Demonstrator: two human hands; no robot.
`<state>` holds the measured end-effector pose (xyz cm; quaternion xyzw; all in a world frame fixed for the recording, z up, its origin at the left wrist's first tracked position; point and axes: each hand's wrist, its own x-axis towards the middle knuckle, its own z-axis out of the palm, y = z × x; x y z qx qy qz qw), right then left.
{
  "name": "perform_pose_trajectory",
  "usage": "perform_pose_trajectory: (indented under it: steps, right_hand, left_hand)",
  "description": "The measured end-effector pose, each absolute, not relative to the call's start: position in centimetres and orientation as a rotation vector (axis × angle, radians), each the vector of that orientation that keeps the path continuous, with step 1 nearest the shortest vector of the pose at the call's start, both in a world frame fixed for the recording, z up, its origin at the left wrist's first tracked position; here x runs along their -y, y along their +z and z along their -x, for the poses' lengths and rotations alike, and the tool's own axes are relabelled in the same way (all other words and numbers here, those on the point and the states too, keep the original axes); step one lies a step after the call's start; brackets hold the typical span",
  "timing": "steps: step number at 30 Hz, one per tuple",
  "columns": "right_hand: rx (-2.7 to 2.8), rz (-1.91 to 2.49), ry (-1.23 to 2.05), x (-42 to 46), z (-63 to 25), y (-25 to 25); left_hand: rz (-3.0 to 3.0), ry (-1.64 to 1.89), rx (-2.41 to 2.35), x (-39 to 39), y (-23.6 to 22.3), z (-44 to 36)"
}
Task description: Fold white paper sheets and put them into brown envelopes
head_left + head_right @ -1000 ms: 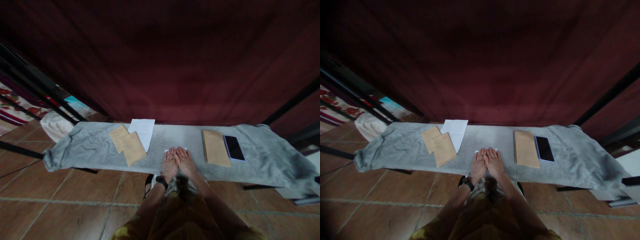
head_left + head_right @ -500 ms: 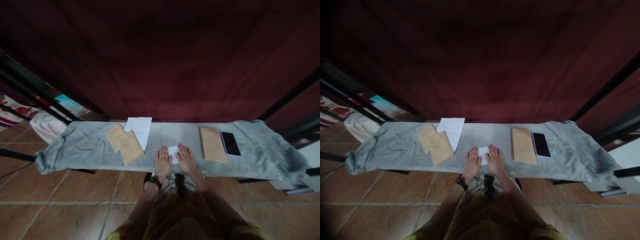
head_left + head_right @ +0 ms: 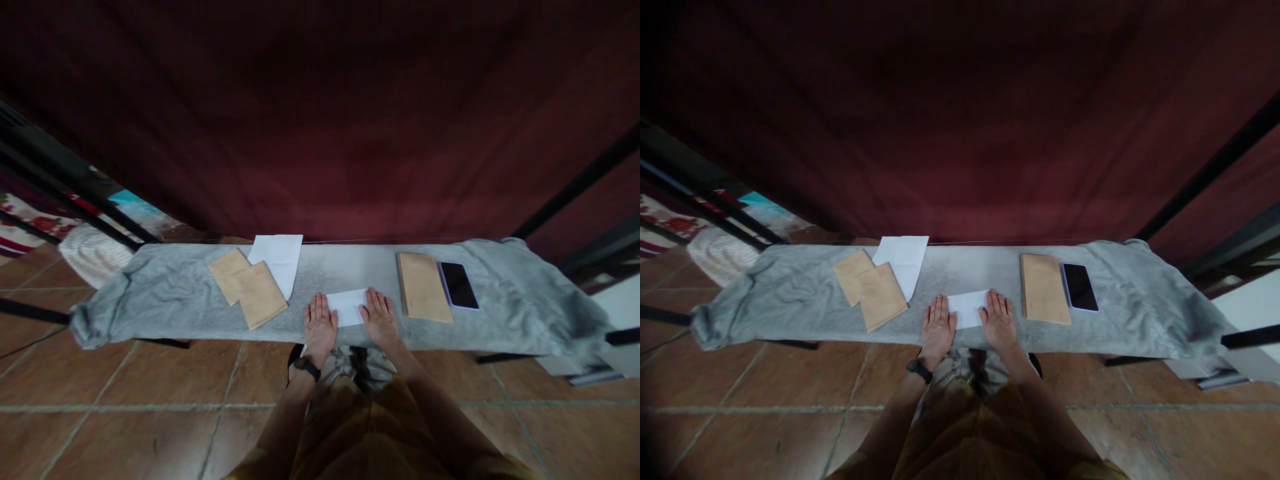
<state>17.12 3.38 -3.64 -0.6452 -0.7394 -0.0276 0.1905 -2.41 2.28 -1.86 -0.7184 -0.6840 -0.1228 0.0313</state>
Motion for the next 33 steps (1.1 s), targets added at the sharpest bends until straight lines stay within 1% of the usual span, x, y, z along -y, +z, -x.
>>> perform_pose_trajectory:
  steps: [13, 18, 21, 26, 29, 33]
  right_hand:
    - [2.003, 1.849, -0.059, -2.3, -18.7, -4.2]
    - [1.961, 1.802, -0.037, -1.9, -18.7, -4.3]
    - [2.044, 1.694, 0.017, -1.6, -17.4, -3.7]
    - [2.235, 1.593, 0.105, -0.7, -14.9, -2.9]
    - [2.281, 1.645, 0.095, -0.3, -14.8, -2.9]
    - [2.267, 1.674, 0.056, 0.0, -15.7, -2.9]
  left_hand:
    - [2.14, -0.529, 2.116, -1.5, -2.7, 4.2]
    - [2.129, -0.588, 2.147, -1.1, -1.6, 4.0]
    - [2.278, -0.608, 2.053, -0.9, -0.6, 2.3]
    - [2.615, -0.539, 1.885, -0.8, 0.0, -1.6]
    - [2.653, -0.464, 1.883, -0.6, 0.0, -2.6]
    - [2.583, -0.409, 1.926, -0.3, -0.2, -2.0]
